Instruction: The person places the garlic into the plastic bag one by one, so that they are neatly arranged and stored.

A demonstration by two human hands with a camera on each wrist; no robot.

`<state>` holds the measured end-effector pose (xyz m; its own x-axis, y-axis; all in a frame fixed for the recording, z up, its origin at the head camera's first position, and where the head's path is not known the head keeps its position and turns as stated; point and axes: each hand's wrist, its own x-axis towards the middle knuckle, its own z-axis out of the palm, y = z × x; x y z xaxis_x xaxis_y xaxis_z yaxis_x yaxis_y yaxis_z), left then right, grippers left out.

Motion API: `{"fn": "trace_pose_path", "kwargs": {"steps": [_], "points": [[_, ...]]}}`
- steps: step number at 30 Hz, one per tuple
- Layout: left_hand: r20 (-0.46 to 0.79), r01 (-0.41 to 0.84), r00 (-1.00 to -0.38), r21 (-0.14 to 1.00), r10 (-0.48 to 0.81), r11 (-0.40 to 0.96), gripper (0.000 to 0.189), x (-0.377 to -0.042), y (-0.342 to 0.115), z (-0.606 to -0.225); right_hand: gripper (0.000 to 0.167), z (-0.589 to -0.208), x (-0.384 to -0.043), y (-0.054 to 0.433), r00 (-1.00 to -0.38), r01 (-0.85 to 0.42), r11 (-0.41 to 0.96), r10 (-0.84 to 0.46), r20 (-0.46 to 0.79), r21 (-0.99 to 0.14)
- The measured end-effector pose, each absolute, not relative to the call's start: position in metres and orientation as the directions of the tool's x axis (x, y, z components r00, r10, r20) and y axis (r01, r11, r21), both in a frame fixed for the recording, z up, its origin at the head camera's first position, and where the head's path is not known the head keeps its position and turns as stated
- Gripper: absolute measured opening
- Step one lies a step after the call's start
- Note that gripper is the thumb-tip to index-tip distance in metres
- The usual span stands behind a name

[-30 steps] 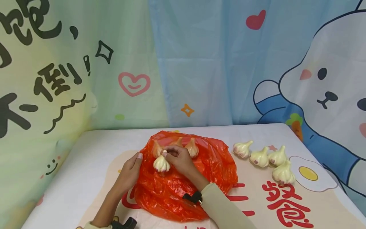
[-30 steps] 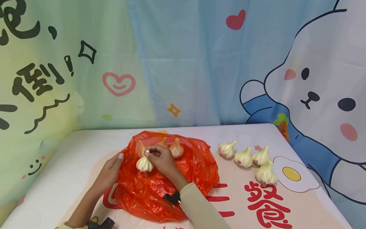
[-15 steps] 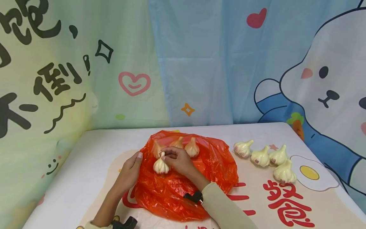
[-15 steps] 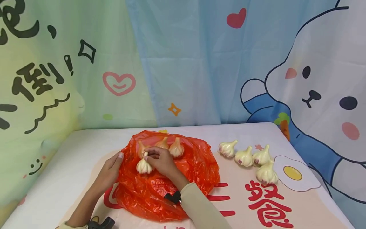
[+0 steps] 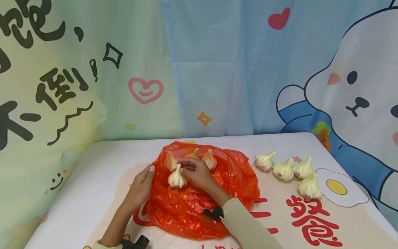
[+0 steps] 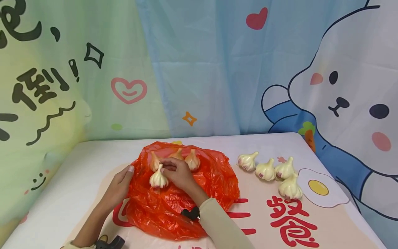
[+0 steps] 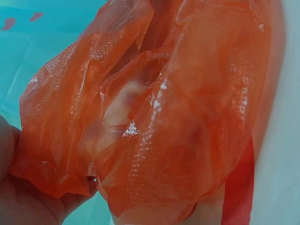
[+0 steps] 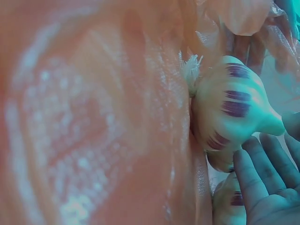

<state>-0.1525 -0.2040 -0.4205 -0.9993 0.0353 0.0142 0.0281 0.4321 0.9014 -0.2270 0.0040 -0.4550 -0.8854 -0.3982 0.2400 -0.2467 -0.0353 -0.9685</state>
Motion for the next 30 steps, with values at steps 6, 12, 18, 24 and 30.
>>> {"fn": "trace_pose_path", "kwargs": {"steps": [6,12,18,24,30], "points": [[0.015,0.029,-0.999,0.903,0.036,0.428,0.055,-0.152,-0.203,-0.42,0.032,-0.428,-0.214,0.013,-0.879,-0.241,-0.038,-0.415,0.235,-0.97],[0.018,0.032,-0.999,0.899,0.037,0.437,0.056,-0.153,-0.203,-0.421,0.033,-0.417,-0.209,0.019,-0.881,-0.242,-0.018,-0.415,0.227,-0.97],[0.018,0.032,-0.999,0.896,0.034,0.442,0.058,-0.154,-0.206,-0.424,0.031,-0.423,-0.214,0.026,-0.864,-0.278,-0.023,-0.432,0.26,-0.96],[0.032,0.047,-0.999,0.896,0.041,0.441,0.057,-0.154,-0.207,-0.424,0.029,-0.405,-0.208,0.037,-0.855,-0.288,-0.036,-0.441,0.274,-0.957],[0.035,0.052,-0.998,0.893,0.046,0.447,0.056,-0.154,-0.206,-0.425,0.026,-0.404,-0.217,0.048,-0.852,-0.341,0.0,-0.423,0.309,-0.94]]}}
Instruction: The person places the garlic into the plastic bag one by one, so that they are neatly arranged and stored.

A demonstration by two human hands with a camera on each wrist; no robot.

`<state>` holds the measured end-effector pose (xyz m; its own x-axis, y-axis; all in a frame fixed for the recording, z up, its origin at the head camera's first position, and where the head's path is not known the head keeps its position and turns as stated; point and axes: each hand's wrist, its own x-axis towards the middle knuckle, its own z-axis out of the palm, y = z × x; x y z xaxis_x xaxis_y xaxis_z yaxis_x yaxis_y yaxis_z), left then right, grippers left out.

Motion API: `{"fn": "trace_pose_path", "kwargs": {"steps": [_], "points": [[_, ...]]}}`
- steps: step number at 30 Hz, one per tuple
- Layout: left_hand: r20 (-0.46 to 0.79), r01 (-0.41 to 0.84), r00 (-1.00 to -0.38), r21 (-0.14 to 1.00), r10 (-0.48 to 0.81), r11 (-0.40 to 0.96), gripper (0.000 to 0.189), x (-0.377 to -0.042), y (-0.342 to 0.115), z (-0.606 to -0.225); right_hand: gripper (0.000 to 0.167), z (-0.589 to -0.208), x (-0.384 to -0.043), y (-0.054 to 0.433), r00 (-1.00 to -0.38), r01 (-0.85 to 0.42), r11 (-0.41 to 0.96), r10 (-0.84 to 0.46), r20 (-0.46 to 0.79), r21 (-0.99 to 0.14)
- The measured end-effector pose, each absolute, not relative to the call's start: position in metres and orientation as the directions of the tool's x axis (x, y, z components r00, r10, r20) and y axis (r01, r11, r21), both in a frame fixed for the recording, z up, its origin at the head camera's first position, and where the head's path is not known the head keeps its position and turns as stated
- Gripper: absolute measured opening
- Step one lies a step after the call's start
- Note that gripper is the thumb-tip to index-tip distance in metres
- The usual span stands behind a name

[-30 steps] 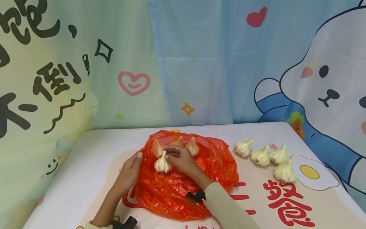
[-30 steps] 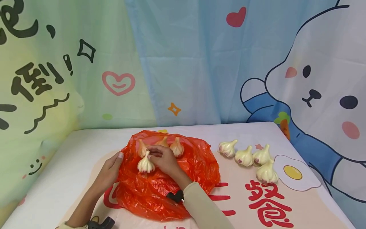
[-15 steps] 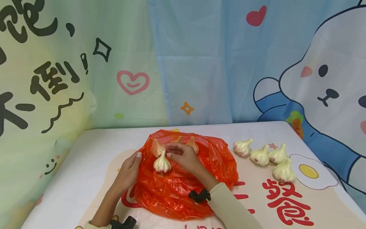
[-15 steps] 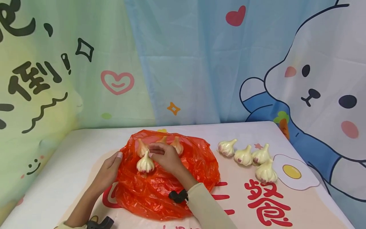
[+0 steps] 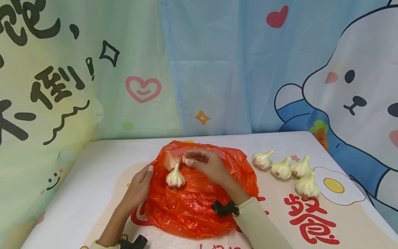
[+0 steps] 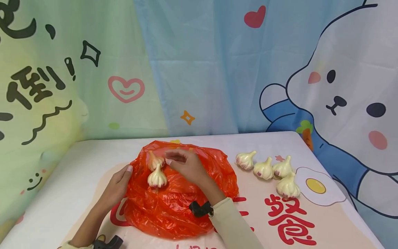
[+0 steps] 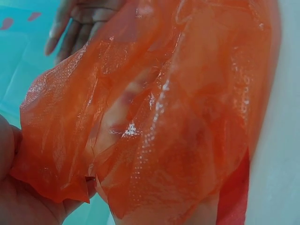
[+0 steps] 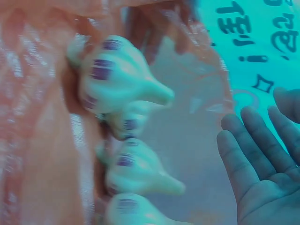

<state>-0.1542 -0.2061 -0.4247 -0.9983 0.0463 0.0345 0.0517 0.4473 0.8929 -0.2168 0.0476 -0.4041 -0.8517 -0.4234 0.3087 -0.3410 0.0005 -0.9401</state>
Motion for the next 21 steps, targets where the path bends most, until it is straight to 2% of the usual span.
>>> {"fn": "trace_pose_path", "kwargs": {"steps": [12,21], "points": [[0.021,0.04,-0.999,0.893,0.046,0.449,0.058,-0.156,-0.204,-0.423,0.024,-0.379,-0.213,0.086,-0.822,-0.467,0.018,-0.379,0.426,-0.884],[0.001,0.02,-0.999,0.898,0.044,0.439,0.058,-0.155,-0.205,-0.423,0.026,-0.378,-0.219,0.138,-0.886,-0.45,0.159,-0.203,0.417,-0.879]]}}
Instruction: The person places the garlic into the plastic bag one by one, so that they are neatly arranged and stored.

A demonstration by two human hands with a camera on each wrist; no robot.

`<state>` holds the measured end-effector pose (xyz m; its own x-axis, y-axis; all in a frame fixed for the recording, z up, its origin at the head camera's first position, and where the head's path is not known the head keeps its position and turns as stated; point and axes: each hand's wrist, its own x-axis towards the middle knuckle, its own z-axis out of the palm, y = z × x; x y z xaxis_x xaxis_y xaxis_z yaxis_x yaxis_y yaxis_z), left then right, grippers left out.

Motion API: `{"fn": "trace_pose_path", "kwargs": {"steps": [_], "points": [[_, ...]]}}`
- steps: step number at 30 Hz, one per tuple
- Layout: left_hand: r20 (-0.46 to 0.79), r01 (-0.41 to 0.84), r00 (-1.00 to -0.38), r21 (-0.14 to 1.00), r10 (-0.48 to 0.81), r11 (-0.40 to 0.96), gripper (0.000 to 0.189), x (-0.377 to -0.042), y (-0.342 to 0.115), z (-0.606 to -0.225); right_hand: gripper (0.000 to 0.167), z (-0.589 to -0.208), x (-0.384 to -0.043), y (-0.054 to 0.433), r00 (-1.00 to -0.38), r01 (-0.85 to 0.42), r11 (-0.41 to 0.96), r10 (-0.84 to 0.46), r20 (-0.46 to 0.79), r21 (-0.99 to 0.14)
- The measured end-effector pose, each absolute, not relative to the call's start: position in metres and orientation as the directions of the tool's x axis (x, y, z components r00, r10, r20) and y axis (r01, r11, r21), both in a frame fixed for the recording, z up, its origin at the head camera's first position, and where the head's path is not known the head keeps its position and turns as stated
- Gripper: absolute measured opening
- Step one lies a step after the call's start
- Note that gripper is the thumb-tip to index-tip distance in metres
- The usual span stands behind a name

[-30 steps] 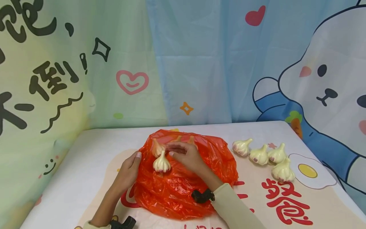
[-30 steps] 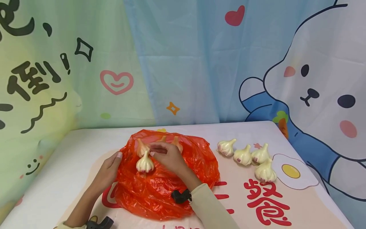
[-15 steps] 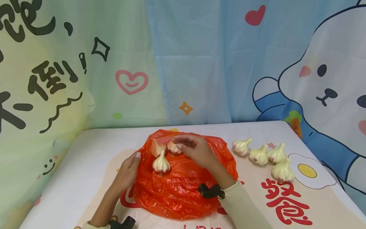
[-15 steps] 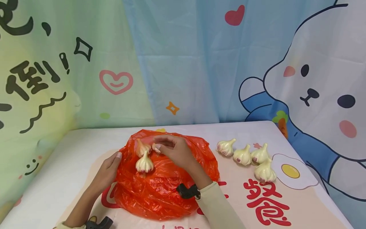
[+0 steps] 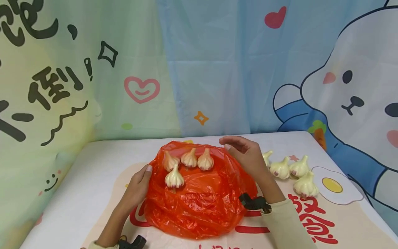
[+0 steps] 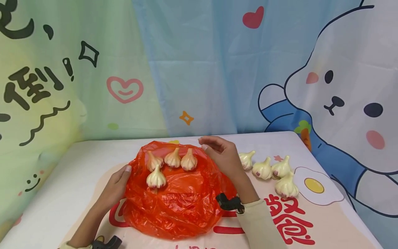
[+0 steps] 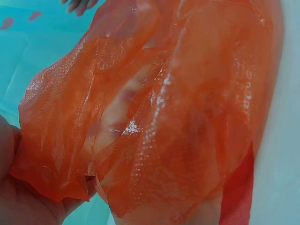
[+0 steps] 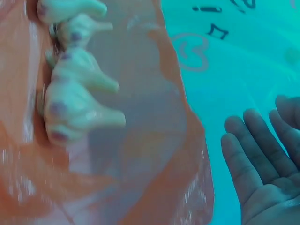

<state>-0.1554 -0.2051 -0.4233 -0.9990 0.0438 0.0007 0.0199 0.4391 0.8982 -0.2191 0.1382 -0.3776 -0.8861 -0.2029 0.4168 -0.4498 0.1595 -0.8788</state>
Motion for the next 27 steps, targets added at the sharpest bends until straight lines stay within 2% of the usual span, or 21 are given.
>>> {"fn": "trace_pose_path", "kwargs": {"steps": [8,18,27], "points": [[0.003,0.02,-0.999,0.898,0.041,0.44,0.057,-0.154,-0.206,-0.424,0.03,-0.384,-0.221,0.16,-0.897,-0.434,0.275,-0.047,0.439,-0.858],[0.022,0.039,-0.999,0.895,0.043,0.444,0.055,-0.152,-0.206,-0.422,0.031,-0.389,-0.229,0.179,-0.89,-0.412,0.161,0.143,0.434,-0.897],[0.023,0.041,-0.999,0.896,0.046,0.441,0.056,-0.153,-0.206,-0.422,0.031,-0.404,-0.238,0.201,-0.885,-0.296,0.105,0.344,0.314,-0.949]]}}
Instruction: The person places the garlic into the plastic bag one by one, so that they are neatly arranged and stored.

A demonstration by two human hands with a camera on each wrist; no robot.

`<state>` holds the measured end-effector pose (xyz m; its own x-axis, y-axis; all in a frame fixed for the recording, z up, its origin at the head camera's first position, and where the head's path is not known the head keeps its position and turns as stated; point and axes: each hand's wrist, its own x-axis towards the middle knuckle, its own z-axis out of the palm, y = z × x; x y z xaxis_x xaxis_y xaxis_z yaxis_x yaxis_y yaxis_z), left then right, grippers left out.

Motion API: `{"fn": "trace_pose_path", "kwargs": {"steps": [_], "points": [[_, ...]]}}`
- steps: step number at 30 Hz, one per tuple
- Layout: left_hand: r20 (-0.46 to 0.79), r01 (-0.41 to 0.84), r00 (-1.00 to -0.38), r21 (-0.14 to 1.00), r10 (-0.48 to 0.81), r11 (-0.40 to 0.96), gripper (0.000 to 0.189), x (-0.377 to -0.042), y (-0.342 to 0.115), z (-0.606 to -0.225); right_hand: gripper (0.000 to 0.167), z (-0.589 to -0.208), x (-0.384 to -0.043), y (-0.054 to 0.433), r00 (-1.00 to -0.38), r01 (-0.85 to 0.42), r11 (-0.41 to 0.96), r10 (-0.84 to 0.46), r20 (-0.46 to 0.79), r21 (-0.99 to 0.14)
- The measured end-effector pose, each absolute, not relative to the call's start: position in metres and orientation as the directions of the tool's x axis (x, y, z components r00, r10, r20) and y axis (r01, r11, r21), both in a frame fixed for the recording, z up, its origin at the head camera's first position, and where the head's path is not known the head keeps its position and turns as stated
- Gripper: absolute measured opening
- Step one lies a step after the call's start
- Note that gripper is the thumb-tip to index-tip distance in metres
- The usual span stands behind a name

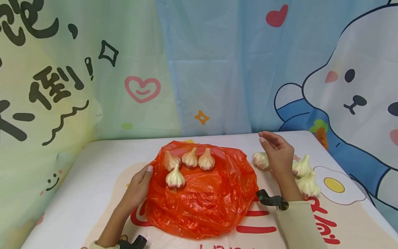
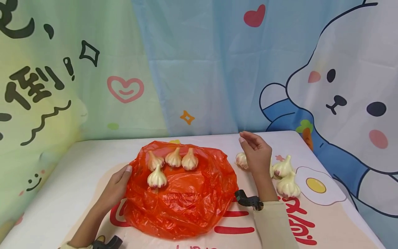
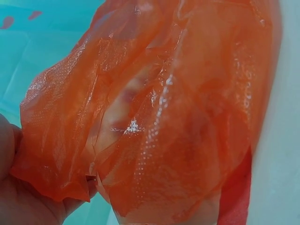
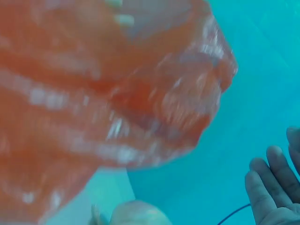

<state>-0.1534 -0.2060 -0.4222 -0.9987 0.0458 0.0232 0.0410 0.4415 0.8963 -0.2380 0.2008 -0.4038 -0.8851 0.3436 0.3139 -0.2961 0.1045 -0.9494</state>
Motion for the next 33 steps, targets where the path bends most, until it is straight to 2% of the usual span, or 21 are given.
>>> {"fn": "trace_pose_path", "kwargs": {"steps": [6,17,26,33], "points": [[0.017,0.039,-0.998,0.899,0.053,0.436,0.055,-0.154,-0.205,-0.422,0.033,-0.412,-0.242,0.212,-0.855,-0.183,0.204,0.45,0.258,-0.962],[0.022,0.044,-0.998,0.902,0.056,0.43,0.056,-0.154,-0.206,-0.425,0.034,-0.427,-0.248,0.219,-0.83,-0.101,0.204,0.522,0.196,-0.974],[0.012,0.033,-0.999,0.902,0.053,0.43,0.058,-0.154,-0.205,-0.424,0.041,-0.436,-0.251,0.214,-0.856,-0.064,0.151,0.501,0.132,-0.986],[0.04,0.064,-0.997,0.897,0.064,0.437,0.054,-0.154,-0.206,-0.423,0.045,-0.445,-0.254,0.209,-0.903,-0.03,0.135,0.421,0.085,-0.99]]}}
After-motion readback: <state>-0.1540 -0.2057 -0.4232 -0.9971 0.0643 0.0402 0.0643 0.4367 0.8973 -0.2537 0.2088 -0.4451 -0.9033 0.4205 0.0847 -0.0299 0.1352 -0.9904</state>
